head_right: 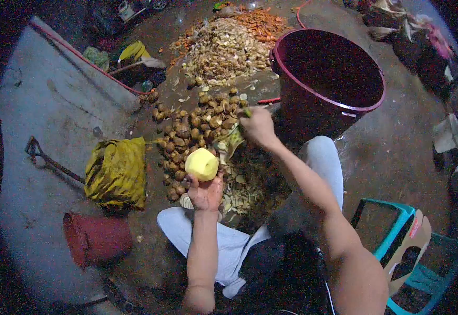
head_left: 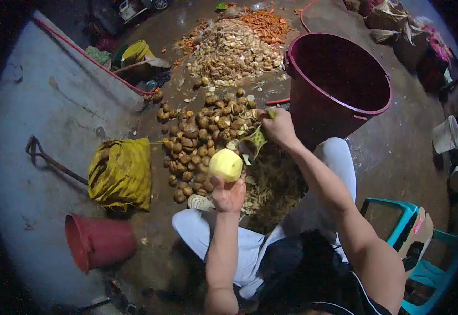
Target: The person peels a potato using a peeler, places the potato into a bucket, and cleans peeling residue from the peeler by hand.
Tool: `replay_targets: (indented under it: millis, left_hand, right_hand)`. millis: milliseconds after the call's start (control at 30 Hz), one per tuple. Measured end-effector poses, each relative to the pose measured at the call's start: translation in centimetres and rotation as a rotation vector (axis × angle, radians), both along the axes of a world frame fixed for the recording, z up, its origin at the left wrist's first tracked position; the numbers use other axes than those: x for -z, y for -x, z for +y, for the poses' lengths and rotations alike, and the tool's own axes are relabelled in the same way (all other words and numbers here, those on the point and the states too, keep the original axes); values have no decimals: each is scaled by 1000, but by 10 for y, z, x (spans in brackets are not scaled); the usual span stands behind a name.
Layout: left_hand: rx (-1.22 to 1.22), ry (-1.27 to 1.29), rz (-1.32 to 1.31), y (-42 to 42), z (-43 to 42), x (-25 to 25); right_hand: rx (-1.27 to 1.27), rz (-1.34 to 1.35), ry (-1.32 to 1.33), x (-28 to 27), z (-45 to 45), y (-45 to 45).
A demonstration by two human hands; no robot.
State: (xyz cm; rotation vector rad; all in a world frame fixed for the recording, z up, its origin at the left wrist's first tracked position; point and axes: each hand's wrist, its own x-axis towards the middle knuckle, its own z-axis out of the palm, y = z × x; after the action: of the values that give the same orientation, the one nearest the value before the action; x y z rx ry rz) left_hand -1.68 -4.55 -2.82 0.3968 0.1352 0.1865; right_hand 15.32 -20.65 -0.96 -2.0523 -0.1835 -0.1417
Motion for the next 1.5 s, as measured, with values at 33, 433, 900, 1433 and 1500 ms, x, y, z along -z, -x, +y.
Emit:
replay_targets:
  millis: [33, 433, 900, 1433, 1500]
  left_hand:
    - [-17, -2, 38, 0, 0, 1]
    - [49, -324, -49, -5, 18, -9]
    - [-131, -1455, 10, -3, 11, -16]
    - [-117, -1140, 66, -7, 9, -7]
    - [-145, -1041, 24, -6, 16, -6]
  right_hand:
    - [-45, -43, 10, -10, 9, 9]
    - [-110, -82, -40, -30, -8, 9]
    - [-144, -75, 21, -9, -10, 6]
    - [-125, 41, 139, -31, -6, 18]
    - [-126, 23, 111, -31, -8, 21]
